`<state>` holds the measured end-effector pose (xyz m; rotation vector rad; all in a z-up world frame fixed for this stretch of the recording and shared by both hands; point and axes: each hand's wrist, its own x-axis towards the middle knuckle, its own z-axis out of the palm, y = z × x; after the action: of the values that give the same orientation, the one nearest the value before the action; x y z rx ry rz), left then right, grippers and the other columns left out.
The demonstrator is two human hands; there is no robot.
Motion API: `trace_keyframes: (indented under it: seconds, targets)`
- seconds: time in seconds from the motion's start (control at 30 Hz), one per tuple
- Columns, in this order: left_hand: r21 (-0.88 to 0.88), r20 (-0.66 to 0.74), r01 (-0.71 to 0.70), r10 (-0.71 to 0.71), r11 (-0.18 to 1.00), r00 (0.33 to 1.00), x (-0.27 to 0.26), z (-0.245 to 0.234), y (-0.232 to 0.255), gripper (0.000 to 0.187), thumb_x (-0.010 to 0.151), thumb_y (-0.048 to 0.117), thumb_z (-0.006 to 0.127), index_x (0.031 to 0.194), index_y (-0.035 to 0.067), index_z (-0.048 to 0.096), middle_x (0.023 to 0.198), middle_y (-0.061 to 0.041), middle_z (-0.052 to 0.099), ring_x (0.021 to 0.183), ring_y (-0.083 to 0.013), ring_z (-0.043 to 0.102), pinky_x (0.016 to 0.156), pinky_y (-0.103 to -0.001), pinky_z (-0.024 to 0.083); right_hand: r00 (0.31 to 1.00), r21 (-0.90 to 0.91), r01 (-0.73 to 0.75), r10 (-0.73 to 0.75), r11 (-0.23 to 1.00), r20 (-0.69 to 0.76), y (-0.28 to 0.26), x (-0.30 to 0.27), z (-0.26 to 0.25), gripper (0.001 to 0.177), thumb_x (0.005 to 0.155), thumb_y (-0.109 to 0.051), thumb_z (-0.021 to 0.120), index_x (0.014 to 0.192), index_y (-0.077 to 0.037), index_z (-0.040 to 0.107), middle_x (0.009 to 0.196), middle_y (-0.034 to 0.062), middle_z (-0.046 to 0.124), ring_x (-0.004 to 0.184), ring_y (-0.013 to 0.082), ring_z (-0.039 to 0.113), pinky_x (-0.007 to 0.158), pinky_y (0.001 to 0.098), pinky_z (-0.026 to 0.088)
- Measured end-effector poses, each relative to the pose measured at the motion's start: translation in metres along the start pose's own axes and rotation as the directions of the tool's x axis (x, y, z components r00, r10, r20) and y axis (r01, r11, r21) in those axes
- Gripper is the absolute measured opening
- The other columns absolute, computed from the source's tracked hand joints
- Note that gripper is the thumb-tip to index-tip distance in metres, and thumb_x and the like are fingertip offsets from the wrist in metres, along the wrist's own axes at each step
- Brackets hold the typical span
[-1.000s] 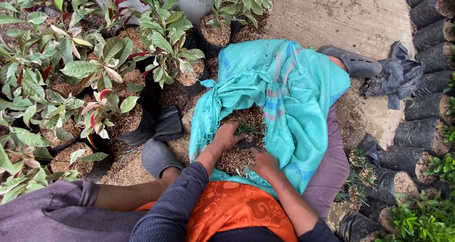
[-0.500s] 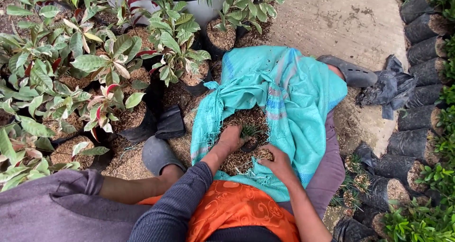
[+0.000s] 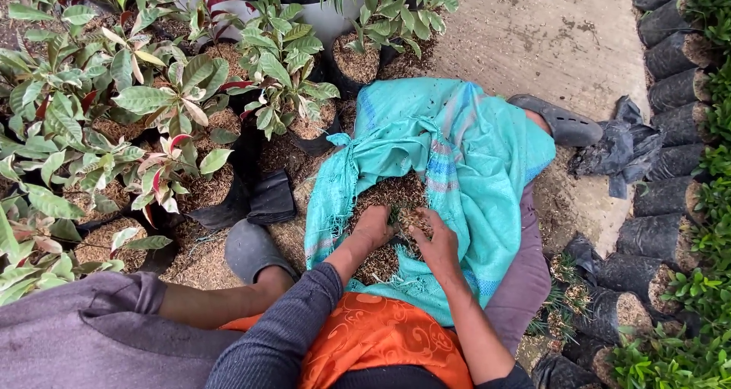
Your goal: The person sits on the ground and uses both hands to scoop soil from a large turquoise sack, wrapping it around the roots of small green plants. The person then places the potted plants onto the ground among other potted plants.
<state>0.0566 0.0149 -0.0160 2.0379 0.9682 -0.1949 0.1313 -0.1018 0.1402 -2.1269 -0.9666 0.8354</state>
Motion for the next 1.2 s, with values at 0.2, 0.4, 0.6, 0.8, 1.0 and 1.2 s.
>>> trace_keyframes:
  seconds: [0.2, 0.4, 0.6, 0.8, 1.0, 1.2]
  targets:
    - [-0.039, 0.002, -0.02, 0.02, 0.999, 1.0, -0.002, -0.005, 0.003, 0.026, 0.075, 0.025, 0.064, 0.091, 0.005, 0.064, 0.083, -0.022, 0.066, 0.087, -0.0402, 0.065, 0.075, -0.048, 0.055, 0.989, -0.31, 0.145, -0.143, 0.939, 0.03, 0.056, 0.01, 0.019, 0.027, 0.087, -0.014, 0.061, 0.114, -0.013, 0.061, 0.111, 0.0146, 0.06, 0.104, 0.04, 0.057, 0.078, 0.0552, 0.054]
    - [-0.024, 0.007, -0.052, 0.052, 0.998, 0.999, -0.008, -0.003, 0.013, 0.025, 0.074, 0.02, 0.066, 0.094, 0.005, 0.064, 0.084, -0.023, 0.066, 0.086, -0.0409, 0.065, 0.073, -0.047, 0.057, 0.977, -0.503, 0.166, -0.071, 0.848, 0.203, 0.093, 0.028, 0.024, 0.023, 0.086, -0.014, 0.055, 0.104, -0.02, 0.069, 0.116, 0.0133, 0.049, 0.105, 0.036, 0.053, 0.082, 0.0506, 0.052]
    - [-0.037, -0.005, -0.055, 0.055, 0.998, 0.998, -0.012, -0.005, 0.017, 0.032, 0.077, 0.019, 0.065, 0.105, 0.004, 0.064, 0.089, -0.023, 0.066, 0.089, -0.0418, 0.064, 0.075, -0.05, 0.056, 0.992, -0.302, 0.074, -0.039, 0.95, 0.118, 0.052, 0.024, 0.006, 0.024, 0.09, -0.013, 0.054, 0.113, -0.009, 0.059, 0.112, 0.022, 0.054, 0.101, 0.0418, 0.057, 0.081, 0.0543, 0.052]
    - [-0.011, -0.023, -0.09, 0.09, 0.996, 0.996, -0.018, -0.004, 0.015, 0.03, 0.08, 0.022, 0.063, 0.105, 0.005, 0.062, 0.093, -0.021, 0.065, 0.09, -0.0401, 0.064, 0.077, -0.048, 0.056, 0.961, -0.219, -0.141, 0.187, 0.965, 0.202, 0.101, 0.045, 0.02, 0.051, 0.09, -0.023, 0.059, 0.132, -0.002, 0.04, 0.116, 0.028, 0.052, 0.094, 0.0332, 0.063, 0.074, 0.0447, 0.056]
    - [-0.075, 0.01, -0.074, 0.075, 0.994, 0.997, -0.029, -0.016, 0.026, 0.057, 0.075, 0.031, 0.071, 0.125, 0.017, 0.049, 0.118, -0.021, 0.053, 0.103, -0.0418, 0.058, 0.091, -0.049, 0.05, 0.974, -0.455, -0.087, 0.17, 0.886, 0.146, 0.111, 0.075, 0.033, 0.042, 0.087, -0.009, 0.055, 0.125, 0.007, 0.048, 0.099, 0.03, 0.061, 0.075, 0.0365, 0.067, 0.054, 0.0401, 0.061]
    - [-0.605, 0.017, -0.11, 0.152, 0.789, 0.988, -0.052, -0.071, 0.041, 0.089, 0.068, 0.031, 0.08, 0.142, 0.018, 0.032, 0.126, -0.027, 0.046, 0.11, -0.0411, 0.054, 0.096, -0.049, 0.043, 0.986, -0.308, -0.146, 0.165, 0.94, 0.036, 0.086, 0.075, 0.016, 0.04, 0.082, -0.01, 0.061, 0.12, 0.0, 0.058, 0.108, 0.0257, 0.06, 0.091, 0.0368, 0.061, 0.073, 0.0472, 0.053]
